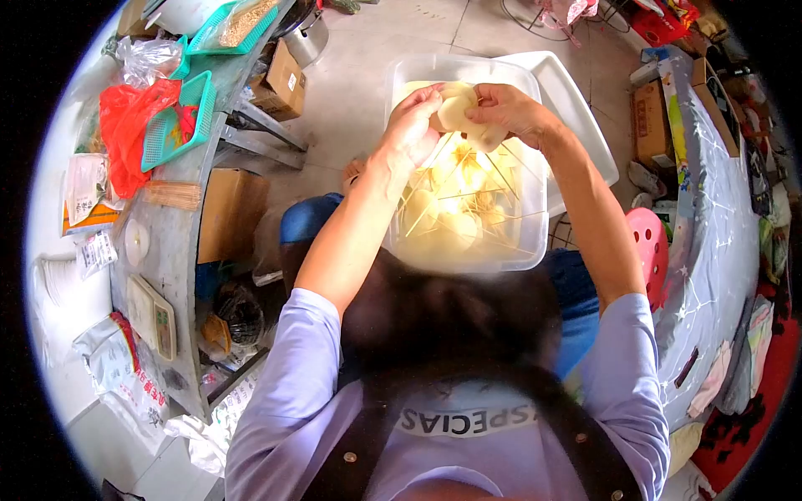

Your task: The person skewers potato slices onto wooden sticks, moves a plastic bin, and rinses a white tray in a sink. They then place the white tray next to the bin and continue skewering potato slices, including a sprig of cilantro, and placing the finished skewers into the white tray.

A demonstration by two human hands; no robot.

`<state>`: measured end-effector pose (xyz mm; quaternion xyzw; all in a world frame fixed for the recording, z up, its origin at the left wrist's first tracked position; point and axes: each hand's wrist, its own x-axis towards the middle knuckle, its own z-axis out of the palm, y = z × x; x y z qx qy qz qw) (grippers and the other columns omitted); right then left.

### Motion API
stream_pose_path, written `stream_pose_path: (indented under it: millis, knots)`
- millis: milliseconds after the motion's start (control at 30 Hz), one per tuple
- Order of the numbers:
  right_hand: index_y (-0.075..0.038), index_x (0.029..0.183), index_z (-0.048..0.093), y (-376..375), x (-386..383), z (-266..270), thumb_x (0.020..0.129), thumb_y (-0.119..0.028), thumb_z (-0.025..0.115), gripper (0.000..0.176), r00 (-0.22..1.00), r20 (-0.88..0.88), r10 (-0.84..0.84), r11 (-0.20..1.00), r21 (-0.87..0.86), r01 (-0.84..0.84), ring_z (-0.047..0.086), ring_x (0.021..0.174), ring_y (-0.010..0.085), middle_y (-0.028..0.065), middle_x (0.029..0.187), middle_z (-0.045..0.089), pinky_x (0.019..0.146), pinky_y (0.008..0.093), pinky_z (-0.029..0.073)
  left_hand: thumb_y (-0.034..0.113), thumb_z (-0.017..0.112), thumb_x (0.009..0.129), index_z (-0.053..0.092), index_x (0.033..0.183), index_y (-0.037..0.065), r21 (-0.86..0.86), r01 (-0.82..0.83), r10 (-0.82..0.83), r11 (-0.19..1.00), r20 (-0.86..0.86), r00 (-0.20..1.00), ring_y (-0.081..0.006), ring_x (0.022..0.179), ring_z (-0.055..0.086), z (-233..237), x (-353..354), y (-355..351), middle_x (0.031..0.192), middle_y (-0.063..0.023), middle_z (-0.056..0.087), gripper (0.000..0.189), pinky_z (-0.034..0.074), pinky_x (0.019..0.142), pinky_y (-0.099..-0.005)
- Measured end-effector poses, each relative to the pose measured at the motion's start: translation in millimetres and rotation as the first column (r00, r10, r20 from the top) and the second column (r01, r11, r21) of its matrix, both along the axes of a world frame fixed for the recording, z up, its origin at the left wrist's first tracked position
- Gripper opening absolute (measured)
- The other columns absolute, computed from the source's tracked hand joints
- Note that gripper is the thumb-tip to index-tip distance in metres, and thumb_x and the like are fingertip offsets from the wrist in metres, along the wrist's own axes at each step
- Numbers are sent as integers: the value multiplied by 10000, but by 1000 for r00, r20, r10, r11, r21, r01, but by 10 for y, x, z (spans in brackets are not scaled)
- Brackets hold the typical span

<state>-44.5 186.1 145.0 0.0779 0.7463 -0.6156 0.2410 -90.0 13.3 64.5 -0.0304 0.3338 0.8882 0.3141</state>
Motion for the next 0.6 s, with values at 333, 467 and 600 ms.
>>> stream_pose_path:
  millis: [333, 467, 600]
  knots:
    - [-3, 1090, 552, 821, 464, -428, 806, -138, 705, 349, 884, 95, -458, 731, -526, 435, 660, 840, 200, 107, 1007, 624, 517, 223, 558, 338, 604, 890, 562, 1127, 144, -251, 207, -210, 946, 17, 978, -187, 1060, 513, 178, 79, -12, 1124, -58, 586, 309, 402, 927, -373]
    - [-40, 1156, 543, 1914, 789, -900, 869, -180, 638, 333, 636, 36, -771, 571, -403, 715, 600, 858, 106, 75, 1012, 648, 576, 227, 399, 277, 625, 876, 552, 1200, 118, -686, 176, -435, 706, -224, 872, -168, 1041, 530, 57, 229, 19, 1167, -41, 592, 368, 394, 927, -369]
    - [-34, 1136, 520, 3036, 1123, -2596, 866, -54, 571, 275, 135, 489, -862, -17, -294, 956, 643, 828, 243, 113, 975, 628, 635, 347, 556, 185, 652, 821, 504, 1280, 103, -924, -120, -779, 363, -372, 505, -240, 1062, 528, -407, 505, 189, 1236, -84, 560, 489, 376, 969, -390]
